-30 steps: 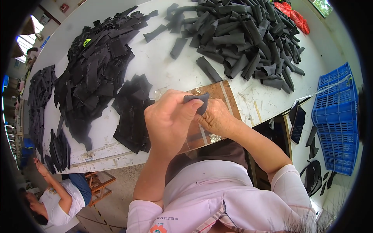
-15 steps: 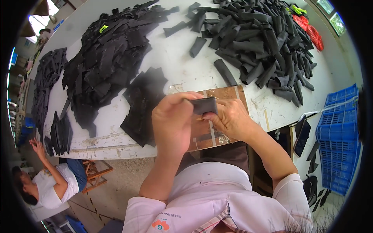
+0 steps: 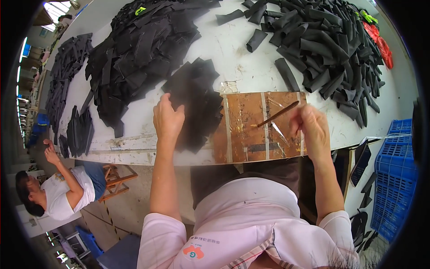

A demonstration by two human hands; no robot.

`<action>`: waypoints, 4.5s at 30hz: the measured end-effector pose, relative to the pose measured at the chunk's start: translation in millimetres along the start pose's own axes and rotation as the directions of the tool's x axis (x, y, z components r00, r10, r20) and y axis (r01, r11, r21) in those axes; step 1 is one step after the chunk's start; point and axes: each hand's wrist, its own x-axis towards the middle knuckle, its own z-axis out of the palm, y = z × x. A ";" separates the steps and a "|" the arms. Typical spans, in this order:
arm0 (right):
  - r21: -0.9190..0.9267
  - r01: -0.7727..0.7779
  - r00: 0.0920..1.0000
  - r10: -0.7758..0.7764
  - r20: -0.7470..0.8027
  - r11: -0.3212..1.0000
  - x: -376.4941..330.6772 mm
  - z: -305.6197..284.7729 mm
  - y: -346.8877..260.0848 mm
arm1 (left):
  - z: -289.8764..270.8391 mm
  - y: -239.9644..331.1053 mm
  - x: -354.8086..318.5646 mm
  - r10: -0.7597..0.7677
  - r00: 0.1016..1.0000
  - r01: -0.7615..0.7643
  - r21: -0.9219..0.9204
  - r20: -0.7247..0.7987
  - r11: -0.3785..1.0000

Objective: Assembling and folding black foam components at a manufacturing workbench.

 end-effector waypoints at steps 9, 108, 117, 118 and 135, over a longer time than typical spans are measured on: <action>-0.218 0.014 0.945 0.059 0.322 0.976 -28.1 51.2 6.9 | -12.7 -32.1 -3.6 0.067 0.878 -0.246 -0.326 -0.475 0.913; 0.613 -0.525 0.843 0.264 0.468 0.591 -57.3 56.3 37.7 | 23.8 64.0 -149.3 0.162 0.966 0.096 -0.863 0.200 0.496; 0.656 -0.454 0.890 0.265 0.372 0.604 -52.6 50.4 48.1 | -1.2 63.9 -141.3 0.319 0.703 0.696 -0.707 0.636 -0.125; 0.677 -0.457 0.884 0.209 0.419 0.576 -54.1 45.6 44.8 | -5.7 62.9 -141.4 0.421 0.624 0.771 -0.608 0.659 -0.191; 0.127 0.170 0.948 -0.198 0.248 0.977 9.2 18.2 -100.6 | -58.2 129.9 -80.5 0.676 0.696 0.604 -0.706 0.241 -0.370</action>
